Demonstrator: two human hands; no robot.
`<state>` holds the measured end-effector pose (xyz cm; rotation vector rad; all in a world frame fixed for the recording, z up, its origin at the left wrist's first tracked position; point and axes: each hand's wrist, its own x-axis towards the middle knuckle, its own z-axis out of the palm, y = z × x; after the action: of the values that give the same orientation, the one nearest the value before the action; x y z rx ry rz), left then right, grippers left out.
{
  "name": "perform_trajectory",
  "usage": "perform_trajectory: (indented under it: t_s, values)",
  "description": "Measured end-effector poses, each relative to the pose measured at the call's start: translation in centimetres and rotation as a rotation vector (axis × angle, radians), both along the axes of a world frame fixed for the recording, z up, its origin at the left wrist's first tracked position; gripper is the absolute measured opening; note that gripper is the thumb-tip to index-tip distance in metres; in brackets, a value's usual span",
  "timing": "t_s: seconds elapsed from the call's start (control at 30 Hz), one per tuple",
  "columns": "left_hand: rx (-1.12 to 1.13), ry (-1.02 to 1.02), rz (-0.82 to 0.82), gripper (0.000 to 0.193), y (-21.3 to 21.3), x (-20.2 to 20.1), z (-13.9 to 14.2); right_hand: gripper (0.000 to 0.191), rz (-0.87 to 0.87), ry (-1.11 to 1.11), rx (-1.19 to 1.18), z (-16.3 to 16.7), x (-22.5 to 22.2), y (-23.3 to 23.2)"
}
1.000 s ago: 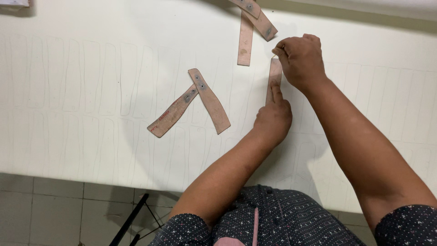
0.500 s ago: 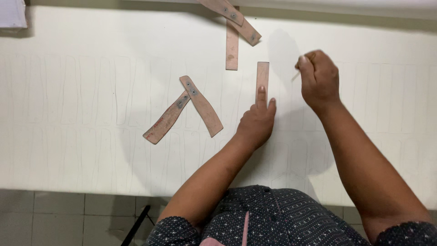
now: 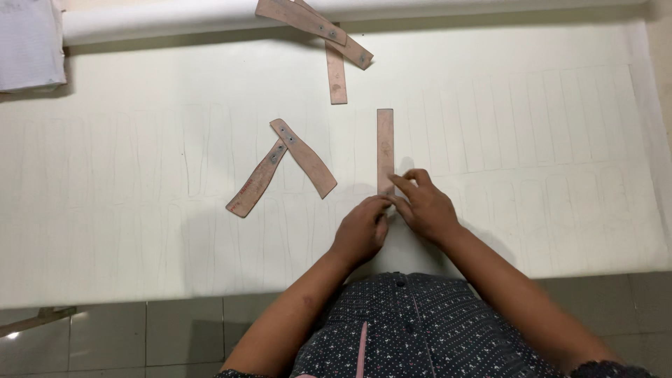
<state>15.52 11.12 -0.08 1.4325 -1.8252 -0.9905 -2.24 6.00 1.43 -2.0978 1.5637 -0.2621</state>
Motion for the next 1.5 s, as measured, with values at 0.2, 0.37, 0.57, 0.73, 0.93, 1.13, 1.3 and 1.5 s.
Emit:
perform_trajectory:
  t_s: [0.2,0.37,0.57,0.73,0.93,1.13,1.3,1.5]
  values:
    - [-0.184,-0.288,0.233,0.035,5.1,4.5,-1.3,0.052,0.108,0.16,-0.08,1.2,1.5,1.0]
    - [-0.138,-0.587,0.333,0.055,7.3,9.0,-2.8,0.052,0.092,0.258,-0.02,2.1,0.0,2.6]
    - [-0.041,-0.714,0.353,0.056,7.0,8.9,-3.0,0.053,0.25,0.204,-0.056,2.5,1.2,1.4]
    - [0.146,-0.588,0.48,0.054,5.5,6.9,-2.7,0.044,0.307,0.202,-0.149,1.2,-0.8,0.1]
    - [0.214,-0.464,0.67,0.075,2.6,2.0,-3.3,0.034,0.282,0.119,-0.116,-0.3,-8.6,1.1]
    - [0.153,-0.545,0.944,0.066,0.3,-2.4,-4.7,0.04,-0.022,-0.016,-0.117,-1.1,-21.1,-2.9]
    - [0.122,-0.702,0.977,0.063,-0.5,-4.0,-5.7,0.046,-0.371,0.035,-0.207,-2.0,-34.3,-11.7]
    - [0.132,-0.765,0.962,0.063,-0.7,-4.6,-6.2,0.046,-0.45,0.041,-0.2,-3.8,-40.0,-18.0]
